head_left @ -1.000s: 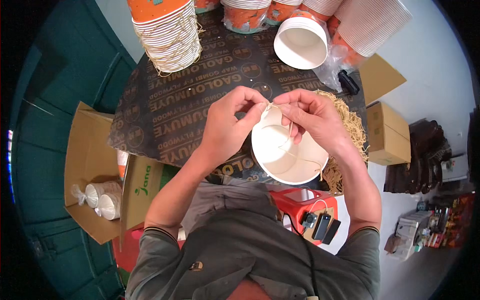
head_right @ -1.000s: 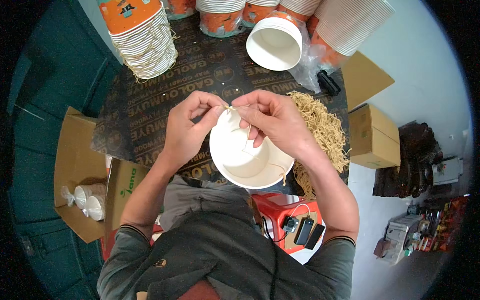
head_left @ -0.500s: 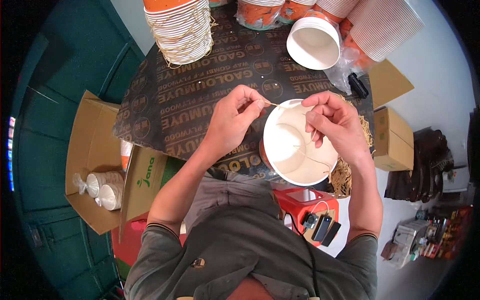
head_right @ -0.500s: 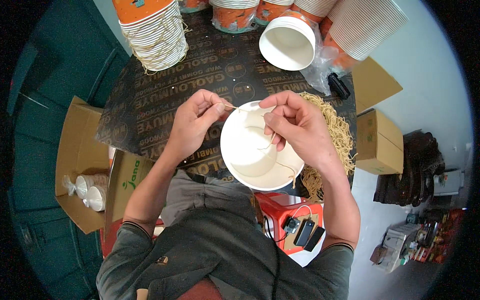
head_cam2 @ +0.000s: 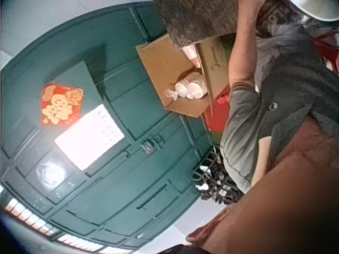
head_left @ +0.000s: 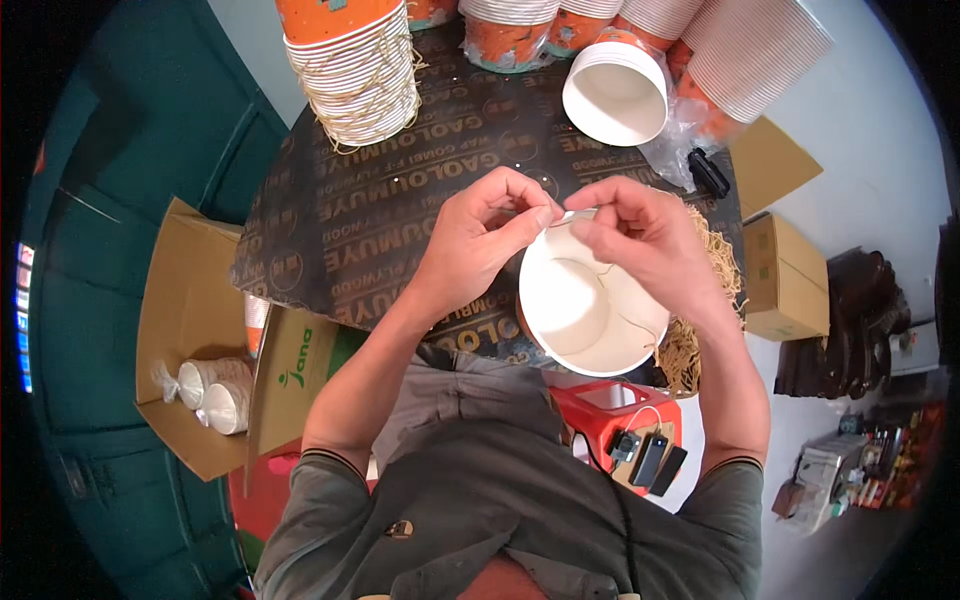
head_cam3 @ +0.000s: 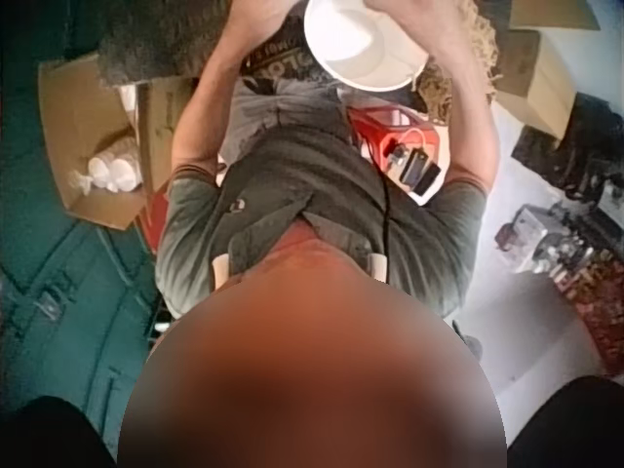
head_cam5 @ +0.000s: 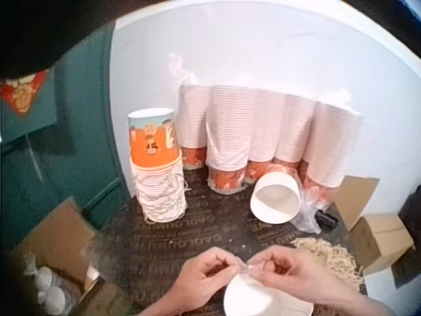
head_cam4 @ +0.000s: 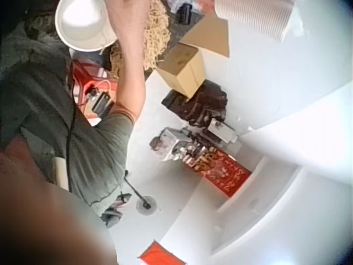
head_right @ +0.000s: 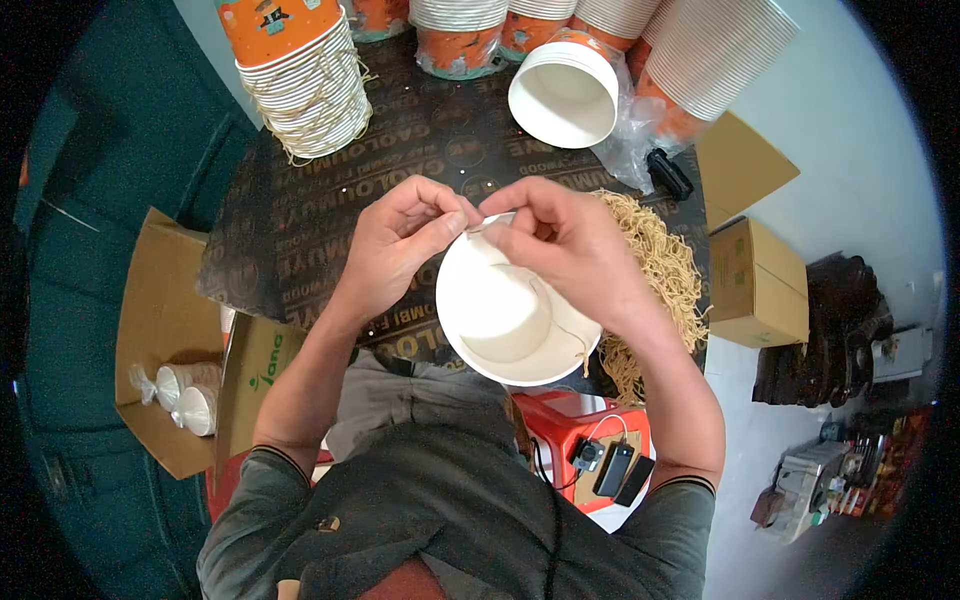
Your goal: Attaching thin strings to paper cups for packaging.
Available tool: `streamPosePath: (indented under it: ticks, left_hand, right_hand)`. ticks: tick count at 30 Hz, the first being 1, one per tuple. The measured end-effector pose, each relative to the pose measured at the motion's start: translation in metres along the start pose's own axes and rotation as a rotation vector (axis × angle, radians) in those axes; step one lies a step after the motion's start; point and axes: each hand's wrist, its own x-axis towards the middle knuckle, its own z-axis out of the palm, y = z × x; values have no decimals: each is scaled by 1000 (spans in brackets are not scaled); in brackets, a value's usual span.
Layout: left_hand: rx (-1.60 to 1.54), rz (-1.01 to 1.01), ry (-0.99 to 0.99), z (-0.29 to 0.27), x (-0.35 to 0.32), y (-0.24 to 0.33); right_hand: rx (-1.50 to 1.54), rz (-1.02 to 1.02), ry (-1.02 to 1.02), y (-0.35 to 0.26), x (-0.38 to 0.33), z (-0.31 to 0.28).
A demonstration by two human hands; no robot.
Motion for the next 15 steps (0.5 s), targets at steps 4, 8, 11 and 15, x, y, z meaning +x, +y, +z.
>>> streamPosePath:
  ticks: [4, 8, 11, 15]
  left_hand:
    - [113, 10, 21, 2, 0, 6]
    - [147, 36, 38, 1, -3, 7]
    - [74, 42, 96, 5, -6, 1]
    - [18, -143, 73, 0, -8, 5]
  right_hand:
    - [-183, 19, 12, -2, 3, 13]
    - [-167, -53, 26, 9, 9, 19]
    - [-89, -85, 23, 13, 14, 21]
    - [-28, -82, 8, 16, 14, 20]
